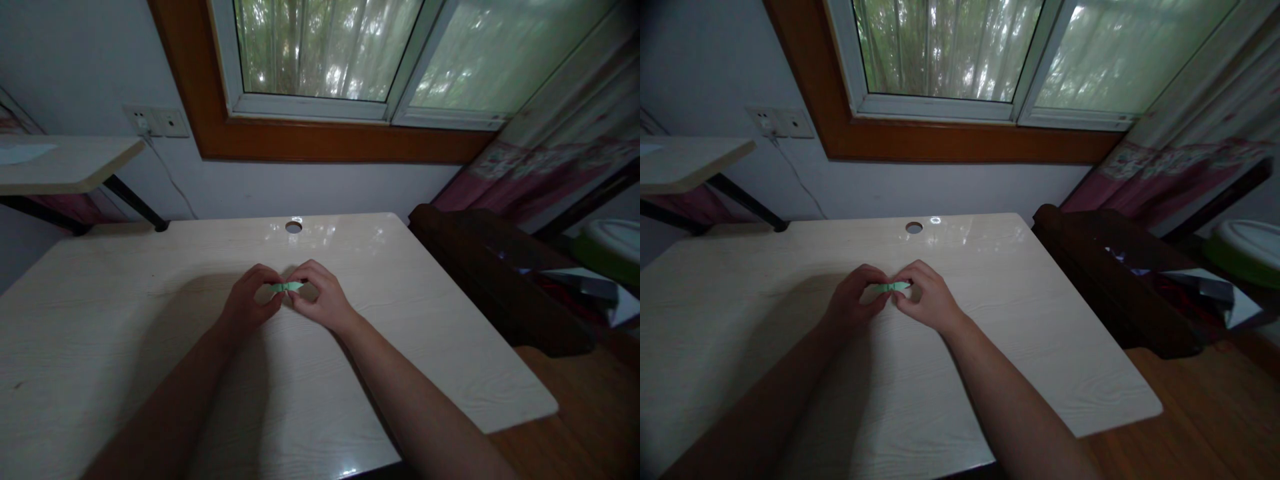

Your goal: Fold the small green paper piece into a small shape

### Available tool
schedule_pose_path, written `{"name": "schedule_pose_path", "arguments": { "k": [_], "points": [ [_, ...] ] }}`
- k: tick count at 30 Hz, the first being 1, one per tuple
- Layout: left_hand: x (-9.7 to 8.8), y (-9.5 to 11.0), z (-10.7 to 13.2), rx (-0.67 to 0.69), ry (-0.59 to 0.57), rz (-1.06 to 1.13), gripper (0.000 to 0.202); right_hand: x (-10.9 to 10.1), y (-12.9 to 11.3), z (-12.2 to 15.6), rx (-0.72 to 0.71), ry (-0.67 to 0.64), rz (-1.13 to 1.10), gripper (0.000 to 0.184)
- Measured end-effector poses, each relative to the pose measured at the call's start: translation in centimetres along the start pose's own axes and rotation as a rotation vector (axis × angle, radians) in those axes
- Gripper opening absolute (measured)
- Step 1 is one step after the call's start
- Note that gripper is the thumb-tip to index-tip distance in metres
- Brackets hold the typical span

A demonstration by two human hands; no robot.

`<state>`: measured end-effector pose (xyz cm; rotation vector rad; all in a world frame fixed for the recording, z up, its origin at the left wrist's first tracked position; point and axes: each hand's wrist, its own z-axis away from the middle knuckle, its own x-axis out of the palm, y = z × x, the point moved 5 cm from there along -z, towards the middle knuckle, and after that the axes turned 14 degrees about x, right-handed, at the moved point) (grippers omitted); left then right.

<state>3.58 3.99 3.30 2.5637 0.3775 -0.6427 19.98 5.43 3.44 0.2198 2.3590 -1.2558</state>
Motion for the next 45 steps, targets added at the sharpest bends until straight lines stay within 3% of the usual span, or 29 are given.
{"name": "schedule_pose_path", "arguments": {
  "k": [13,34,45],
  "points": [
    [0.0,-0.2,0.2,-0.066,-0.013,0.003,0.013,-0.1,0.0,0.0,0.015,0.001,-0.015,0.02],
    [0.1,-0.7,0.5,-0.124,-0.006,0.047,0.018,-0.2,0.1,-0.1,0.027,-0.014,-0.004,0.021],
    [0.2,-1.2,0.8,-0.232,-0.016,0.15,0.015,-0.4,0.4,-0.2,0.099,-0.027,-0.094,0.015]
  ]
}}
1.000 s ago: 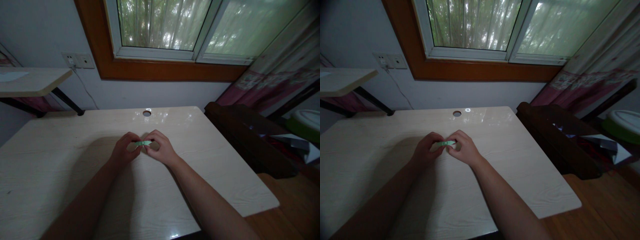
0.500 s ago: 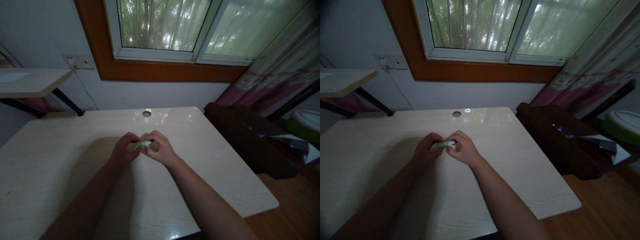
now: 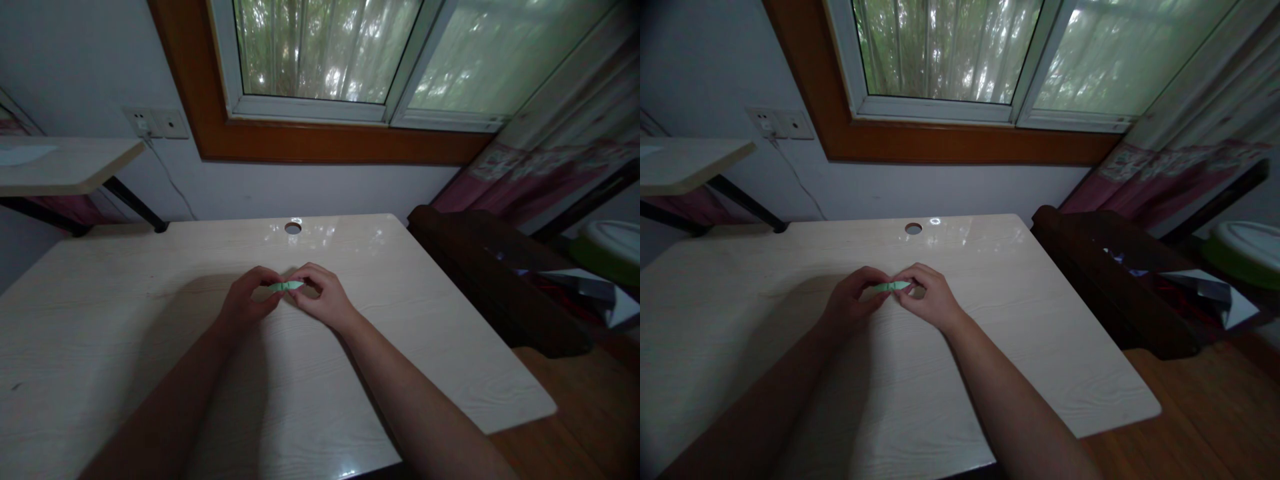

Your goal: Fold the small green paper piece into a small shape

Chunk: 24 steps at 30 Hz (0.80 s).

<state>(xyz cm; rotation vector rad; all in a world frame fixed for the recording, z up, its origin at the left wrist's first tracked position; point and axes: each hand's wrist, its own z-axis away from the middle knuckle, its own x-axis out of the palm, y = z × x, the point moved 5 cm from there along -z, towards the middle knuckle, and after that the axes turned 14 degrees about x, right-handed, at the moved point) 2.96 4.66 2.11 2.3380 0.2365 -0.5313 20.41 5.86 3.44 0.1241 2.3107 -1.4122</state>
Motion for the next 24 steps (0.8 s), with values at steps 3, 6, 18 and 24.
{"name": "schedule_pose_path", "arguments": {
  "k": [3,6,18,24],
  "points": [
    [0.0,-0.3,0.1,-0.02,0.003,0.041,0.016,0.1,0.1,0.0,0.017,-0.007,-0.012,0.015],
    [0.0,-0.4,0.1,-0.043,-0.001,0.064,0.015,0.1,0.3,0.0,0.028,-0.01,-0.025,0.014],
    [0.3,-1.0,0.5,-0.095,0.001,0.135,0.015,0.0,0.2,0.0,0.055,0.0,-0.041,0.015],
    [0.5,-2.0,0.6,-0.158,0.033,0.19,0.017,0.3,1.1,0.1,0.107,-0.001,-0.069,0.01]
  ]
}}
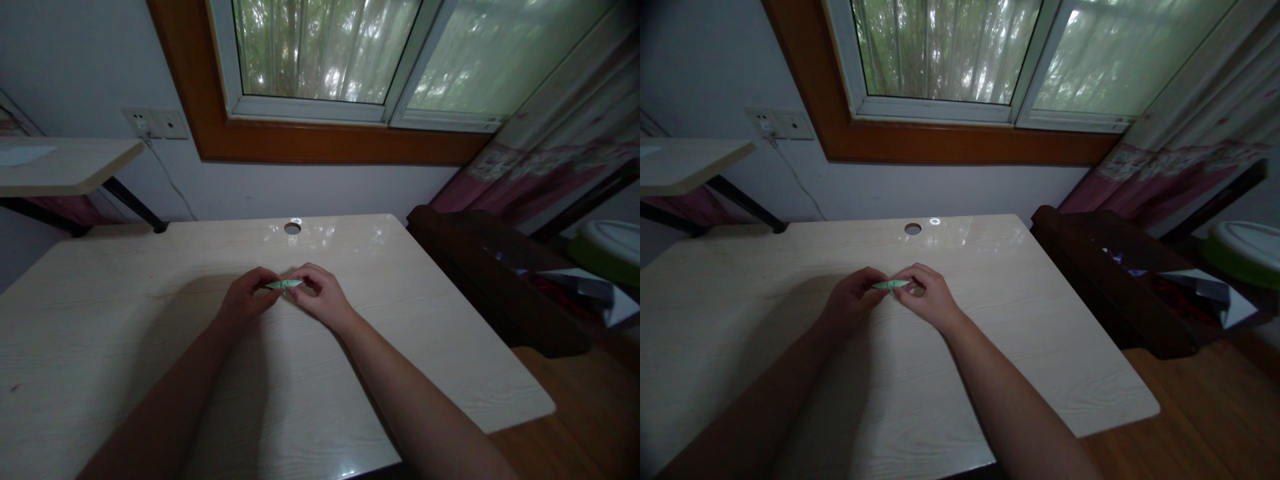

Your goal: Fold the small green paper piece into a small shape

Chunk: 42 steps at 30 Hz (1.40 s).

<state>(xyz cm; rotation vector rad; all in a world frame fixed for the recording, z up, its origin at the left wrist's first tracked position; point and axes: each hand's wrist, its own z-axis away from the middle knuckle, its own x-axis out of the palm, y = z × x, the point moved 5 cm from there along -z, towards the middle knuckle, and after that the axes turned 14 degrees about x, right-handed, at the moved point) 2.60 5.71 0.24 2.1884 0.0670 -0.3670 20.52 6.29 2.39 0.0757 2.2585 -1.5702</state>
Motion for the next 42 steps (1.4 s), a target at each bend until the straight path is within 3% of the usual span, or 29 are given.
{"name": "schedule_pose_path", "arguments": {
  "k": [7,15,19,25,42],
  "points": [
    [-0.9,-0.9,-0.3,-0.08,0.173,0.134,0.023,0.6,2.0,-0.1,0.143,0.001,-0.118,0.022],
    [-0.9,-1.4,-0.4,-0.152,0.211,0.212,0.027,1.0,1.3,-0.1,0.132,-0.07,0.001,0.016],
    [-0.8,-1.5,-0.3,-0.212,0.244,0.265,0.027,1.2,1.2,-0.1,0.192,-0.13,-0.032,0.02],
    [-0.7,-1.3,-0.6,-0.258,0.25,0.286,0.028,1.3,1.5,-0.1,0.238,-0.123,-0.063,0.02],
    [-0.5,-1.6,-0.5,-0.257,0.199,0.227,0.028,1.4,0.9,0.2,0.123,-0.145,0.081,0.018]
  ]
}}
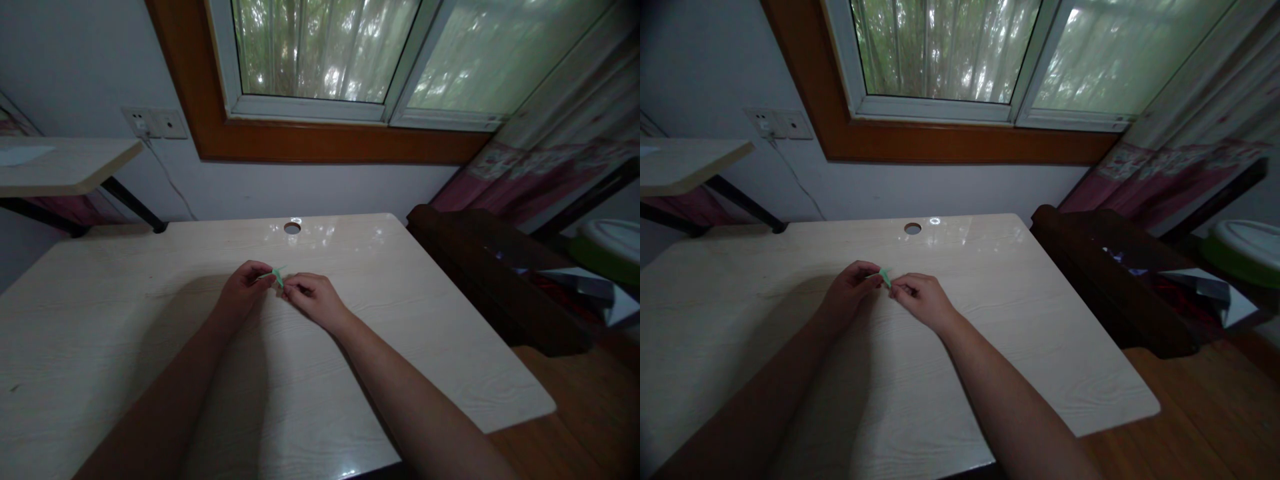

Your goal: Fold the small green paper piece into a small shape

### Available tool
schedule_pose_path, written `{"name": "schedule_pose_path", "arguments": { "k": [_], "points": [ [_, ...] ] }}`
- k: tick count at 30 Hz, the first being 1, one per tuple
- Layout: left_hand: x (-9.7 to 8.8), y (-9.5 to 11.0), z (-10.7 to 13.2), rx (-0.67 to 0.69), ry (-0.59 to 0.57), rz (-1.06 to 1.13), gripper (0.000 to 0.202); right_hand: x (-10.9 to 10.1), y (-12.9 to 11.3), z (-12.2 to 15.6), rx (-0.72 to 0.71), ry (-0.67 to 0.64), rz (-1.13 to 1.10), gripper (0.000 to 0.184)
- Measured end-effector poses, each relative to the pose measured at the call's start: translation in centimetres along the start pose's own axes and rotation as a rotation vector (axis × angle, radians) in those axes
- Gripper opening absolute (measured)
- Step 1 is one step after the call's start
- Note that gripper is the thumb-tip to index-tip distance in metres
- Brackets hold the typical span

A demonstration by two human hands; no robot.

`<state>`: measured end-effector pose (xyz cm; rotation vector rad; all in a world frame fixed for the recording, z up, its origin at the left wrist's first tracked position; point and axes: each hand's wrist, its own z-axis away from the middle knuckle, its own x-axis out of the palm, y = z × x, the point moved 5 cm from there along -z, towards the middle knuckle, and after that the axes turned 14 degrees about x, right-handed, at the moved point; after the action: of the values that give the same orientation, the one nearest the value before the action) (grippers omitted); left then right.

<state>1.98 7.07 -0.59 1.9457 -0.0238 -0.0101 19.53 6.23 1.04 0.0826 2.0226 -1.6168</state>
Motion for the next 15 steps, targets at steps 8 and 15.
{"name": "schedule_pose_path", "arguments": {
  "k": [8,15],
  "points": [
    [-0.02,0.1,0.03,0.01,-0.007,-0.042,0.026,-0.18,-0.1,-0.1,-0.029,0.044,0.109,0.014],
    [0.09,0.3,0.08,0.013,-0.016,-0.038,0.031,-0.27,-0.18,0.12,-0.041,0.07,0.165,0.013]
  ]
}}
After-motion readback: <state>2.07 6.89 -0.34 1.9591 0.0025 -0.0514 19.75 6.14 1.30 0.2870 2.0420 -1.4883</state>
